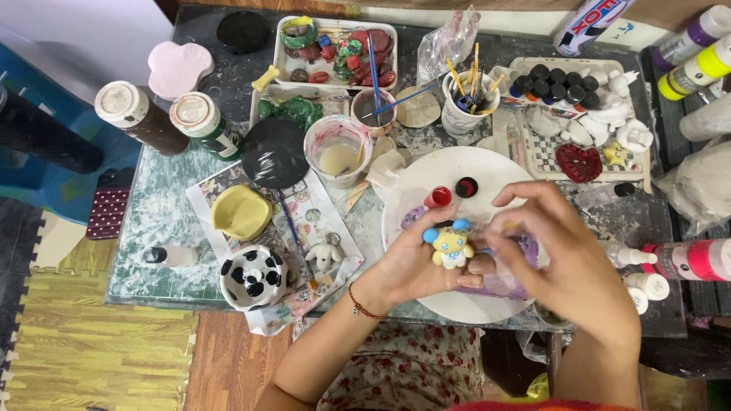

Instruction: The person opens a red paint bottle and pours paint onto a palette. They then use a brush to paint a small figurine and later scrape dried paint from the palette with their fingers.

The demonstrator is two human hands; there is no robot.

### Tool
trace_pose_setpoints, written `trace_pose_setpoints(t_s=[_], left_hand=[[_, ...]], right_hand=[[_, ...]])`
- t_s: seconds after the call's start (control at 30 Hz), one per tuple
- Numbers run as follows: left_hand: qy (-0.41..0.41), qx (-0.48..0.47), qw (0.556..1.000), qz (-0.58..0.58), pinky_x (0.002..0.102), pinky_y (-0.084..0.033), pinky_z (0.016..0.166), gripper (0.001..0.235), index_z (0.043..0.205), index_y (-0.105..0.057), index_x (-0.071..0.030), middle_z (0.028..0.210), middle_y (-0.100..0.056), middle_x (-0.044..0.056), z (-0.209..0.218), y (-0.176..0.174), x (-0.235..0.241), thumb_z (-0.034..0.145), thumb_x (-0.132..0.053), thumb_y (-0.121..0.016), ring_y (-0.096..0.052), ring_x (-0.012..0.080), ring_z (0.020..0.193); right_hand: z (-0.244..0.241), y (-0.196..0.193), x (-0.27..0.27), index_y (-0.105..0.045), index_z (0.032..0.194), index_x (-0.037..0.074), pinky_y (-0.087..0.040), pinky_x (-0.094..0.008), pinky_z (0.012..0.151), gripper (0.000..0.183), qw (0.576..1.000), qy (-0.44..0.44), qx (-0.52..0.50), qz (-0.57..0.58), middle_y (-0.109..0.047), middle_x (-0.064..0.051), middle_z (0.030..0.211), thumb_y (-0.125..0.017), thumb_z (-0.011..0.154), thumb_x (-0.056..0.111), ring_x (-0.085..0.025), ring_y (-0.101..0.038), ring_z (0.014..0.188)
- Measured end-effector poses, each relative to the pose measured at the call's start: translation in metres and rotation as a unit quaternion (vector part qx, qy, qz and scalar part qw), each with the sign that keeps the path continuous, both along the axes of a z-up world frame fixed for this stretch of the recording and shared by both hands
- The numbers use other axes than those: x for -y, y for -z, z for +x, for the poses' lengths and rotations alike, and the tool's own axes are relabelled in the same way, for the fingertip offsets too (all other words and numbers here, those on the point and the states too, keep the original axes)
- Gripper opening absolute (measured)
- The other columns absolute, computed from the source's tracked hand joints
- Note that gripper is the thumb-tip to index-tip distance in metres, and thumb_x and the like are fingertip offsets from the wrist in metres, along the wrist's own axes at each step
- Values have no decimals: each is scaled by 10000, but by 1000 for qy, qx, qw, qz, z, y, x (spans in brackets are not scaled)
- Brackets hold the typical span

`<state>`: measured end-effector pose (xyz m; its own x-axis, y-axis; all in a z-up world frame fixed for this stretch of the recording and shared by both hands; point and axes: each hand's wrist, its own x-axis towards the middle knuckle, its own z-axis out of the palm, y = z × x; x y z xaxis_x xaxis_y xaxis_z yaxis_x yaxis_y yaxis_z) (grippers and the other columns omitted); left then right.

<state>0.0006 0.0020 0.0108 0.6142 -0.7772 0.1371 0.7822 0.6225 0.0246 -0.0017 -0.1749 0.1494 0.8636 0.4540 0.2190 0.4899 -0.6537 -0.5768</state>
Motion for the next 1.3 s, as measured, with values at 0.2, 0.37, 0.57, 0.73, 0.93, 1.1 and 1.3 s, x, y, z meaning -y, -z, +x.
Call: trace_pose_setpoints(t_s=[0.2, 0.37, 0.57, 0.73, 0.93, 1.1, 1.3], left_hand=[[-142, 74, 981, 107, 290, -441, 783, 433, 1290, -508, -32, 1228, -570, 107, -13, -14, -17, 1160, -442, -459, -461, 150, 882], [-276, 145, 914, 260, 265, -417, 733, 323, 1376, -427, -185, 1179, -555, 67, -29, -14, -52, 1083, -268, -535, -455, 106, 831], [-406, 200, 803, 387, 250, -446, 732, 187, 1295, -516, -47, 1089, -652, 83, -53, -6, -110, 1162, -178, -529, -519, 83, 825], [-480, 202, 680, 517, 248, -561, 826, 212, 1235, -638, -33, 1102, -659, 15, -89, -2, -166, 1070, -161, -600, -664, 83, 921], [-533, 60, 612, 581, 261, -582, 879, 306, 1305, -676, -33, 1169, -741, 76, -139, -6, -235, 1001, -63, -671, -684, 108, 993], [-577, 45, 563, 590, 281, -578, 1014, 531, 1441, -542, -16, 1260, -702, 74, -160, -2, -292, 932, 4, -694, -689, 122, 1106], [-607, -10, 468, 642, 282, -574, 944, 599, 1472, -467, 54, 1239, -670, 89, -158, 38, -342, 929, 30, -718, -671, 132, 1091]], right_hand=[[23, -9, -26, -633, 1121, 37, -545, -312, 748, 173, 999, 19, 19, 37, -730, -91, 1014, -696, 967, 86, -187, -708, 845], [34, -17, -73, -605, 1128, 16, -563, -324, 689, 202, 999, -15, 9, 33, -733, -118, 954, -702, 979, 112, -216, -752, 816], [39, -18, -149, -602, 1133, 45, -570, -363, 684, 202, 993, -116, 20, 17, -751, -122, 947, -686, 1001, 173, -263, -767, 860], [32, -9, -217, -641, 1105, 102, -534, -417, 632, 184, 977, -196, 73, -37, -752, -108, 958, -680, 972, 224, -310, -722, 774], [26, 12, -287, -635, 1088, 116, -539, -431, 638, 180, 962, -271, -7, -14, -758, -78, 931, -668, 978, 256, -307, -733, 805], [22, 45, -359, -627, 1098, 93, -563, -431, 685, 203, 948, -310, -20, 65, -758, -109, 961, -675, 981, 252, -336, -733, 878], [22, 90, -440, -657, 1029, 72, -538, -483, 691, 163, 937, -346, 20, 52, -752, -133, 935, -673, 968, 223, -373, -714, 853]])
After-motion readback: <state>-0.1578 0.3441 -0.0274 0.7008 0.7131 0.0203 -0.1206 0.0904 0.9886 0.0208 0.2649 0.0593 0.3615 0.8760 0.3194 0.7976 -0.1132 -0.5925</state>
